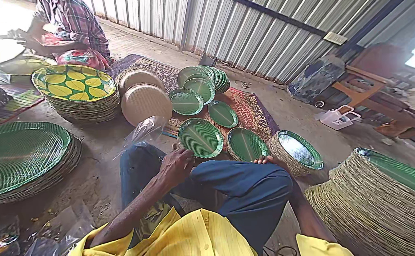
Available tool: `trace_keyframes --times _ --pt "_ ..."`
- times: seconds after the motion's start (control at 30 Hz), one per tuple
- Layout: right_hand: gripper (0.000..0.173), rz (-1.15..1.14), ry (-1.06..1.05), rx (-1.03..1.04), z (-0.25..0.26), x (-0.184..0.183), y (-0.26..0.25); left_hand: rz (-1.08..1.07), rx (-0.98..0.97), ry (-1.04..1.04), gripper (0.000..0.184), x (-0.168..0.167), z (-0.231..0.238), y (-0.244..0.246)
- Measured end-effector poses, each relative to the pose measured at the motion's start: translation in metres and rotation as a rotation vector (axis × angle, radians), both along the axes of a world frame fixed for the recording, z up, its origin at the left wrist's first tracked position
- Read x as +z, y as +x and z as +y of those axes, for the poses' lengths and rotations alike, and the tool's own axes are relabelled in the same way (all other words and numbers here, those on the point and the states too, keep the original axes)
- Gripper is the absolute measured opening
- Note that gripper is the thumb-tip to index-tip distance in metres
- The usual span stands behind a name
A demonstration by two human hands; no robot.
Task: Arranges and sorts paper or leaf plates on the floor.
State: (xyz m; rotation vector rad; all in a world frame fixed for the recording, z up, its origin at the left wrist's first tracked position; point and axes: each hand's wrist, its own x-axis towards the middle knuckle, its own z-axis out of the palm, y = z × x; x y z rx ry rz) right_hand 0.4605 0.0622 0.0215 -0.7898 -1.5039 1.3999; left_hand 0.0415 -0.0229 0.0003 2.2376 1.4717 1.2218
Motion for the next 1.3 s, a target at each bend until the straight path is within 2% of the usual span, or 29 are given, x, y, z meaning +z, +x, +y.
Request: trace_keyframes --times 0.07,0.1,0.2,0.3,0.43,0.57,0.6,0.67,0.7,0.77,0.87,0.97,1.07,1.13,1.2,1.3 --pt "0.035 -0.014 0.005 0.078 0.004 0.003 0.001 -0.025 -0.017 -0.028 0.021 -0.01 -0.001 0.003" --pt "0.036 -0.035 0.001 0.047 -0.002 0.011 -0.008 -0.029 -0.028 -0.034 0.021 -0.015 0.0 0.003" --pt "0.037 -0.115 -0.04 -0.195 -0.036 0.05 -0.056 -0.043 -0.061 -0.091 0.021 -0.025 -0.001 0.005" --pt "0.037 -0.119 0.114 0.115 -0.008 0.03 -0.022 -0.008 -0.062 -0.212 0.025 -0.034 0.002 0.004" --pt "0.033 -0.122 0.129 0.096 -0.021 0.043 -0.031 0.046 -0.068 -0.395 0.033 -0.044 0.008 0.003" --pt "0.036 -0.221 0.16 0.251 -0.018 0.059 -0.031 0.125 -0.104 -0.485 0.036 -0.045 0.011 0.005" --pt "0.035 -0.238 0.151 0.218 -0.025 0.066 -0.036 0.15 -0.123 -0.502 0.037 -0.043 0.012 0.006" --pt "0.03 -0.247 0.036 -0.01 -0.053 0.089 -0.063 0.195 -0.167 -0.528 0.037 -0.037 0.012 0.01" --pt "0.03 -0.248 0.041 0.025 -0.055 0.093 -0.066 0.218 -0.185 -0.53 0.037 -0.034 0.013 0.011" --pt "0.034 -0.251 0.174 0.303 -0.04 0.088 -0.048 0.269 -0.211 -0.534 0.037 -0.027 0.015 0.013" --pt "0.036 -0.285 0.241 0.383 -0.043 0.089 -0.033 0.348 -0.267 -0.552 0.038 -0.016 0.02 0.013" --pt "0.035 -0.304 0.266 0.301 -0.068 0.095 -0.025 0.451 -0.326 -0.56 0.039 -0.005 0.033 0.011" --pt "0.029 -0.264 0.268 0.253 -0.101 0.102 -0.015 0.506 -0.396 -0.433 0.036 -0.006 0.055 0.021" --pt "0.024 -0.232 0.291 0.243 -0.126 0.11 -0.01 0.543 -0.506 -0.437 0.036 0.004 0.078 0.032" --pt "0.022 -0.26 0.303 0.145 -0.158 0.116 -0.003 0.558 -0.588 -0.451 0.037 0.013 0.105 0.045" --pt "0.018 -0.325 0.347 0.059 -0.201 0.125 0.007 0.585 -0.626 -0.473 0.043 0.021 0.152 0.068"
